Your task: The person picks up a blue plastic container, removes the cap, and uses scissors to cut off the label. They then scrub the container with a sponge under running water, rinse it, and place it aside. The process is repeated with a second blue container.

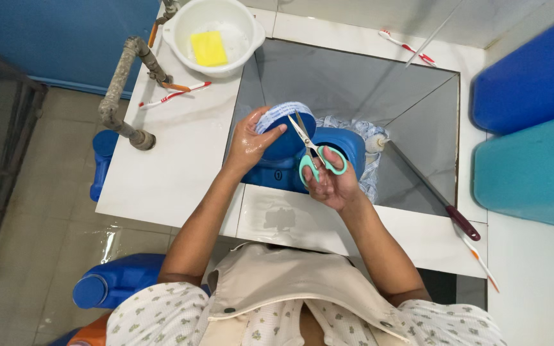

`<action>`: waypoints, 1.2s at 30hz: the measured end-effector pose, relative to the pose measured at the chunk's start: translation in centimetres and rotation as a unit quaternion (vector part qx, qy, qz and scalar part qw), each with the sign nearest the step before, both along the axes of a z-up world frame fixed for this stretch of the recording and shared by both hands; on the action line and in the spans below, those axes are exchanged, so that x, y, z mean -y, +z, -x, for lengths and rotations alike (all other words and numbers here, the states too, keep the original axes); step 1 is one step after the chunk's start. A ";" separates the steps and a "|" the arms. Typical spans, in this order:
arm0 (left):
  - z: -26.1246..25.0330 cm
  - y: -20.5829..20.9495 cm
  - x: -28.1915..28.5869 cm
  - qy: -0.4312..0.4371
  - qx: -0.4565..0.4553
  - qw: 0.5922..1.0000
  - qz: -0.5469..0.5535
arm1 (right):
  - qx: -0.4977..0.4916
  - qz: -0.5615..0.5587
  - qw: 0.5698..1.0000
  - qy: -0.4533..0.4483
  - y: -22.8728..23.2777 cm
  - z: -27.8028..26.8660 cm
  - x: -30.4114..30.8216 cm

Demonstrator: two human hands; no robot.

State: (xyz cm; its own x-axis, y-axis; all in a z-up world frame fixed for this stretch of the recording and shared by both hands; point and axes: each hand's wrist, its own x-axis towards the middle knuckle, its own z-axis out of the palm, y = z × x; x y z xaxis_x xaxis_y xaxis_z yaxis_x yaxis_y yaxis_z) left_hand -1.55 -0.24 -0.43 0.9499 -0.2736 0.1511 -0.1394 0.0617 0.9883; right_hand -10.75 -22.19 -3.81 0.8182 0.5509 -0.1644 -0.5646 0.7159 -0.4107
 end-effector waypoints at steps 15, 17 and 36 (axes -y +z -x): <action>1.0 0.8 0.3 0.009 0.032 0.998 -0.052 | 0.015 -0.005 0.999 0.035 0.7 0.3 0.7; 0.8 0.8 0.2 0.016 0.070 0.994 -0.081 | 0.015 0.006 0.999 0.029 0.8 0.7 0.6; -0.4 2.4 -0.8 -0.027 0.097 0.976 -0.193 | 0.436 0.637 0.610 -0.179 7.6 -6.1 -1.2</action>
State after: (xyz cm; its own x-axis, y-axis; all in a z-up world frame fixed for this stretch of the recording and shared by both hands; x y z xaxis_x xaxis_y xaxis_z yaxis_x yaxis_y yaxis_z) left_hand -1.12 0.52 2.00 0.8962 -0.3954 0.2011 -0.3324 -0.2983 0.8947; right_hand -4.68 -20.94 3.83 0.9310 0.1914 0.3109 0.3650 -0.4837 -0.7955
